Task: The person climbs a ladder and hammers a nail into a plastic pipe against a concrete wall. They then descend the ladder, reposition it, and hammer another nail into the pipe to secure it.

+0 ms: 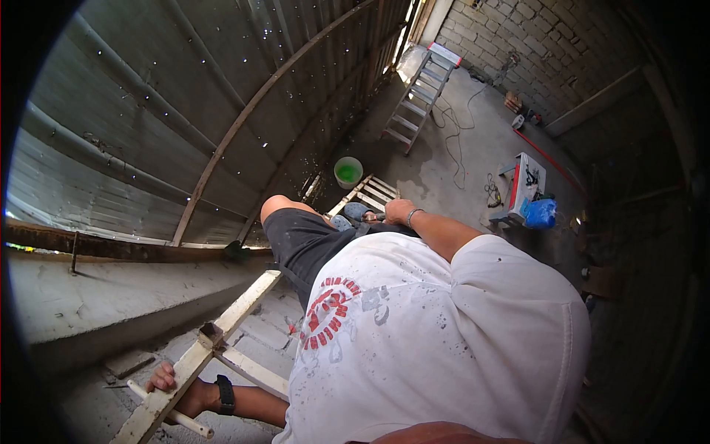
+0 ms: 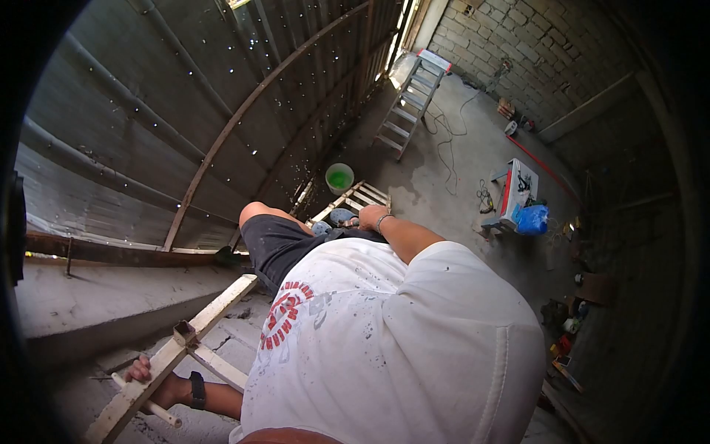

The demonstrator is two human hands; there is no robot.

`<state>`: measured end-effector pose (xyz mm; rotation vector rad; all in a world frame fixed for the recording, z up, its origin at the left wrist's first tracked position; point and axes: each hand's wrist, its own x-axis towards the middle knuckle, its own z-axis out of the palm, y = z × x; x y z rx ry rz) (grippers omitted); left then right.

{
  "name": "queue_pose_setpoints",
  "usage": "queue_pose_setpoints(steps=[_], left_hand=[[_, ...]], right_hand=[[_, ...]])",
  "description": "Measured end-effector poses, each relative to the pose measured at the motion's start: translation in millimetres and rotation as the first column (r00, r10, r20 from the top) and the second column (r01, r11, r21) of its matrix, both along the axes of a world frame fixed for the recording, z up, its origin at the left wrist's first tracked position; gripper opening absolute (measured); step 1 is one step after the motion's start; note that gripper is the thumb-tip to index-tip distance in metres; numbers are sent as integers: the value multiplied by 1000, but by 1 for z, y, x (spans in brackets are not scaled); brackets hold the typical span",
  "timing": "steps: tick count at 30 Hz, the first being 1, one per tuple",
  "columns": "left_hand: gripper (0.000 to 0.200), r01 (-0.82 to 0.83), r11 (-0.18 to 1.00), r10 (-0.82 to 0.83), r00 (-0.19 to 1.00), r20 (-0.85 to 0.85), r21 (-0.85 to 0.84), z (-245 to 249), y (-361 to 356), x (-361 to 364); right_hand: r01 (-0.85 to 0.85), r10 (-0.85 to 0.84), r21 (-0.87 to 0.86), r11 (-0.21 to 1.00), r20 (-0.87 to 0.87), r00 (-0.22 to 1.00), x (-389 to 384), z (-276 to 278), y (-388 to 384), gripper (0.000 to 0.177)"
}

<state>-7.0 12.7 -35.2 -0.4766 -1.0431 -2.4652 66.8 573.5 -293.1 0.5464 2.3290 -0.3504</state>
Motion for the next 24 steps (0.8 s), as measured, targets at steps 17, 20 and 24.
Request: queue_pose_setpoints(steps=[17,20,24], left_hand=[[45,63,998,-62,997,-35,13,-1,0,-1],[46,57,998,-56,997,-46,17,-1,3,-1],[48,67,998,-67,996,-66,8,0,3,-2]], right_hand=[[-27,26,16,1000,57,998,-3,-3,-1,44],[-34,33,16,999,55,998,-3,-5,0,43],[-37,37,10,999,41,998,-2,-5,1,42]])
